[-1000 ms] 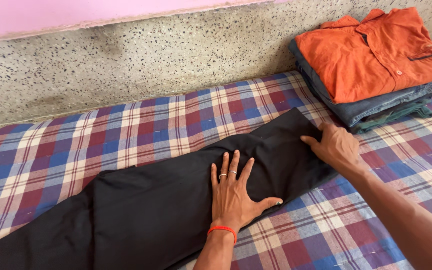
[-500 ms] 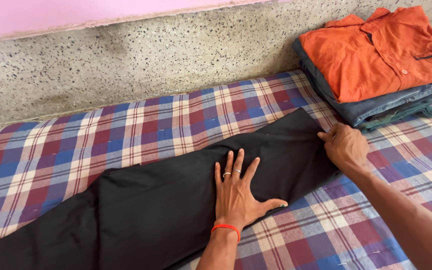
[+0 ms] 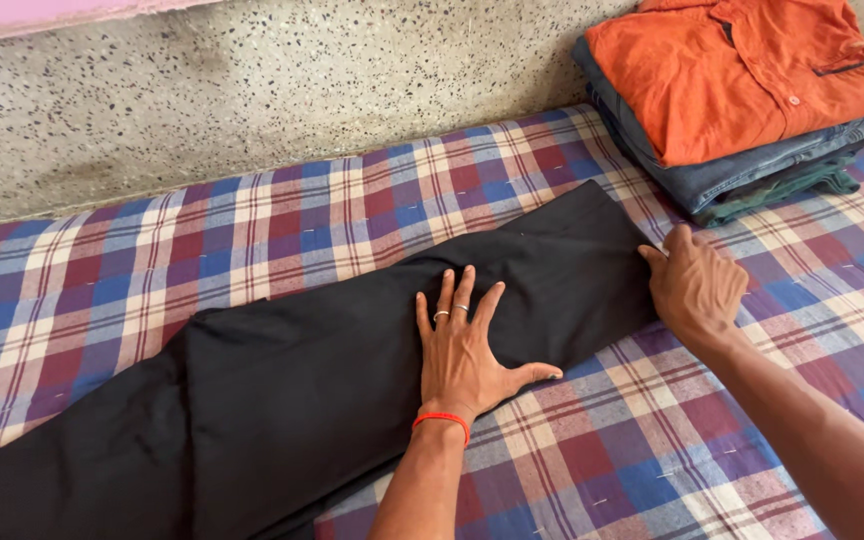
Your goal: The person folds black trousers on a bed. They align the legs, smooth the fabric by hand, and fold the garment multiple times into a flat rectangular shape before placing it on a stack of other clothes.
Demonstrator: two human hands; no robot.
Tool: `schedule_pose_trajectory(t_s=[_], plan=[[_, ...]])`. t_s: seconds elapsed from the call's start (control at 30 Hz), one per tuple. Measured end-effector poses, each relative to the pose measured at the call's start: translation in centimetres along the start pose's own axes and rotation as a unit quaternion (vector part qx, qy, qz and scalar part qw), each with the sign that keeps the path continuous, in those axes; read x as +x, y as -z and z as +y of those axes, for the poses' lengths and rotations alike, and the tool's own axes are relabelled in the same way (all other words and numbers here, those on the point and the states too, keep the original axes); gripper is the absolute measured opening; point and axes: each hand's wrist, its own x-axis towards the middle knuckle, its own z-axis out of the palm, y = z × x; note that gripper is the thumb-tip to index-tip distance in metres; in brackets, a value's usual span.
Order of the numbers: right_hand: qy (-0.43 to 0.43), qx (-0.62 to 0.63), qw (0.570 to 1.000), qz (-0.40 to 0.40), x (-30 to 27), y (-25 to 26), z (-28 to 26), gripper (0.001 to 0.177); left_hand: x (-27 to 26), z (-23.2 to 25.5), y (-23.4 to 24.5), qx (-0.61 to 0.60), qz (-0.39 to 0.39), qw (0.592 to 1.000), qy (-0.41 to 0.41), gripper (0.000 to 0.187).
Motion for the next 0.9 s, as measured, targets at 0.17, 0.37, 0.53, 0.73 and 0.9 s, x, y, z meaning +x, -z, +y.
schedule_pose_trajectory(t_s=[0.17,0.37,0.53,0.73,0.9], plan=[[0.127,0.073,0.985,0.094,2.6,-1.3,-2.7,0.035,0.2,-0.2,-0.3,-0.002,-0.007,1.000,0.001,0.131],[0.017,0.167,0.986,0.016,7.5,-4.7,-6.6,0.051,0.2,-0.4,-0.4,-0.011,-0.040,0.999,0.009,0.128],[-0.047,0.157,0.986,-0.010,8.8,-7.2,-6.3,0.055,0.5,-0.4,-0.3,-0.018,-0.030,0.999,0.021,0.131],[-0.099,0.159,0.981,-0.038,10.2,-8.6,-6.0,0.044,0.4,-0.6,-0.6,-0.010,-0.022,1.000,0.013,0.133],[0.001,0.134,0.987,0.090,8.4,-7.5,-5.5,0.049,0.4,-0.6,-0.6,-0.014,-0.010,1.000,0.006,0.134]])
